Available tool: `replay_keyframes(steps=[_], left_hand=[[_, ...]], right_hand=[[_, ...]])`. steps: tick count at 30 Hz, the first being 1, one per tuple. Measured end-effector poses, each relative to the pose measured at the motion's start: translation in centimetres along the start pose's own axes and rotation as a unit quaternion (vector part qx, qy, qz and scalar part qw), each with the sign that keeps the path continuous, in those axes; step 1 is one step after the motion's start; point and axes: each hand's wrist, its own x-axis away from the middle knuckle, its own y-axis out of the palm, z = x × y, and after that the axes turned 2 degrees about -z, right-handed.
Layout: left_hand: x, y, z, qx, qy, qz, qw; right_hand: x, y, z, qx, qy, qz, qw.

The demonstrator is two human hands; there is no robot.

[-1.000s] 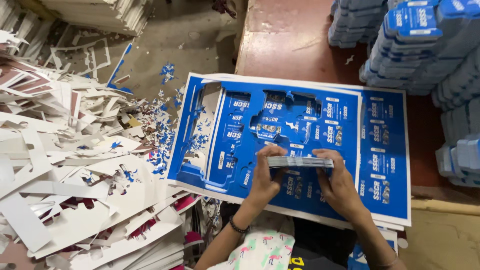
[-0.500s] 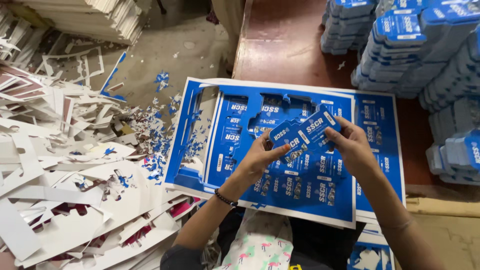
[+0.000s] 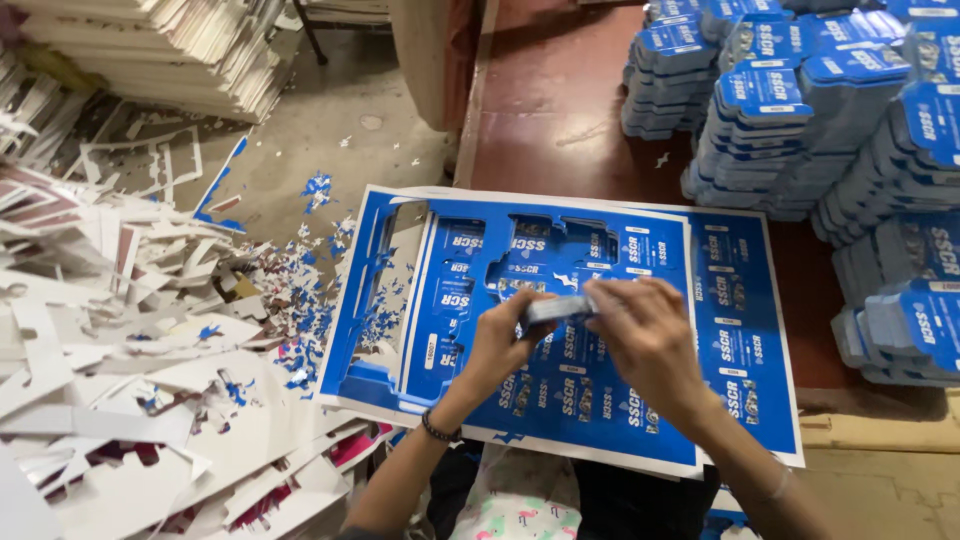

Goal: The person removes stacks of blue printed cards from a large die-cut sheet and places them into organized piles on a work table, then discards the empty card frame into a scrap pile.

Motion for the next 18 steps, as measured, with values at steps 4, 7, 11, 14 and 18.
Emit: replay_keyframes(steps=[4,7,11,14,18], left_hand=[[1.4,-0.3,-0.7,0.021,0.027,-0.004,0.999],[1.8,-1.1,-1.0,0.051,0.088,-0.037,0.994],[1.9,-1.6,-0.5,-0.016,0.096,-0.036,0.995],[1.8,-1.4,0.2,-0.015,0.097,-0.022,0.995],[1.8,-1.5,0.8,-0.018,0.113,-0.003,0.993]], right_hand=[[-0.4,1.2,-0.5,-0.022,0.029,-0.047,0.998],[-0.5,1.2,-0.6,-0.048,-0.026,-0.134,0.99],[1.0,1.8,-2.2,0.008,-0.085,-0.074,0.994],[1.7,3.0,-2.6,0.032,-0.083,-0.041,0.995],[1.3,4.2,-1.7,0.044,-0.073,-0.015,0.996]])
